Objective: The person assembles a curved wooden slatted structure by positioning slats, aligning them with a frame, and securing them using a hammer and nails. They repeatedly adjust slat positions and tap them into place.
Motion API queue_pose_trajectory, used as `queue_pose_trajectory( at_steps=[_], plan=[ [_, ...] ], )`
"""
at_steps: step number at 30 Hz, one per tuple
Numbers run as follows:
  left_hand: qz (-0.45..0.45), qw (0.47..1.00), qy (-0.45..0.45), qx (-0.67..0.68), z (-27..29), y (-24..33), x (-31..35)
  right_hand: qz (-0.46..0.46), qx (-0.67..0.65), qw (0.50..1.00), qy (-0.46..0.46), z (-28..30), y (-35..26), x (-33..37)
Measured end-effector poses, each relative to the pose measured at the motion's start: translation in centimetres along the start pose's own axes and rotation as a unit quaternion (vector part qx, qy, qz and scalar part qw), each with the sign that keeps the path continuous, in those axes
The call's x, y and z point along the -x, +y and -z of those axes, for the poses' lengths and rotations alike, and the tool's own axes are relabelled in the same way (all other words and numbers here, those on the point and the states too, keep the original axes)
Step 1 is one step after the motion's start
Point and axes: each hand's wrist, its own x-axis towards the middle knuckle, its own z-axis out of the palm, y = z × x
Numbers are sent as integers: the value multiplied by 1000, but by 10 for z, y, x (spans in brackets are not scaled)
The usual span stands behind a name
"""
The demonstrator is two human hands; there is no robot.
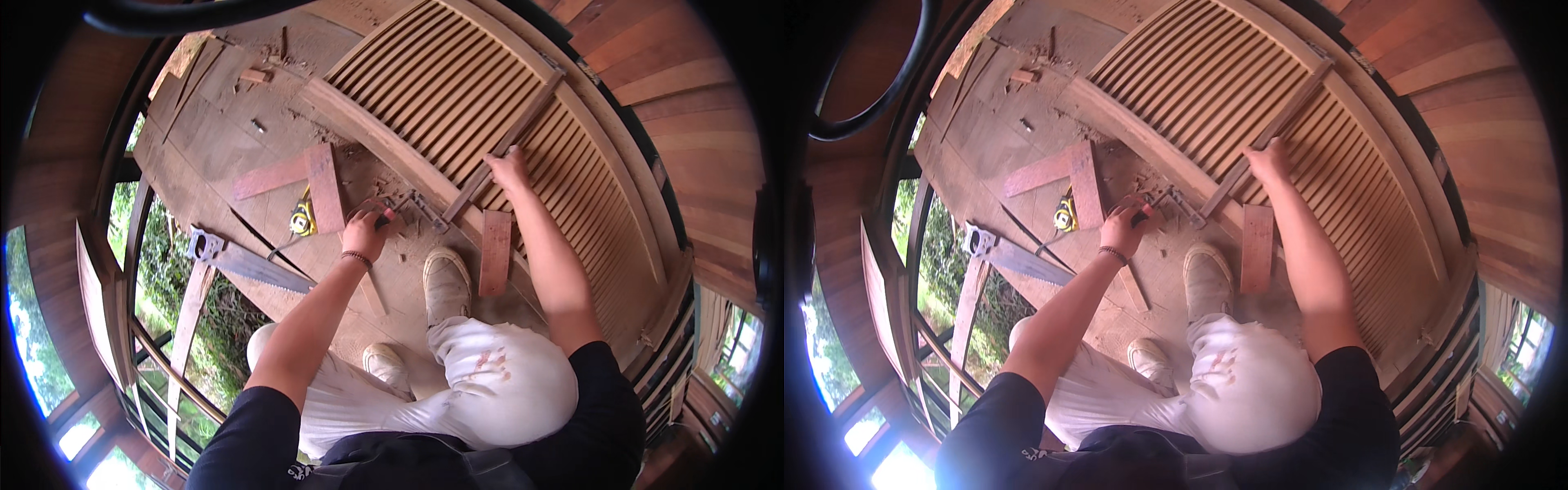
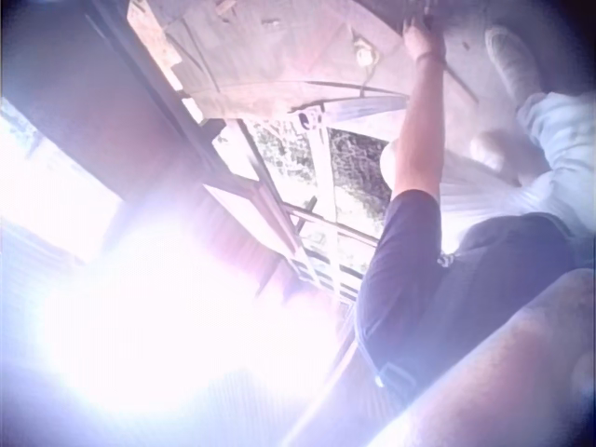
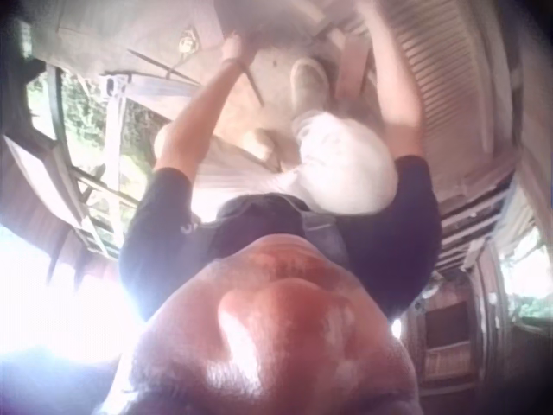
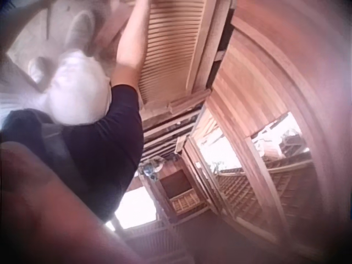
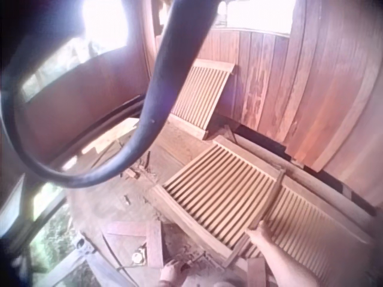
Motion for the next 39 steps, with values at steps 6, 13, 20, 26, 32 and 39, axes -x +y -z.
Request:
queue_pose_trajectory(
  at_steps=[6, 13, 20, 26, 32, 39],
  plan=[
    [-17, 999, -24, 17, -4, -17, -1, -40, -93, 994, -39, 1, -14, 8],
    [-18, 999, 42, 17, -10, 3, -2, -54, -154, 987, -5, 8, -23, 20],
    [24, 995, -101, -7, 4, -13, -5, -59, -187, 980, -43, 8, -14, 13],
    [23, 987, -123, -102, 11, 3, 1, -90, -254, 958, -100, 10, -4, 6],
    [30, 999, -34, -19, 5, 5, 5, -90, -260, 955, -110, 12, -3, 4],
    [-106, 992, 68, -21, -2, 56, 16, -80, -291, 948, -106, 10, -1, 6]
  ],
)
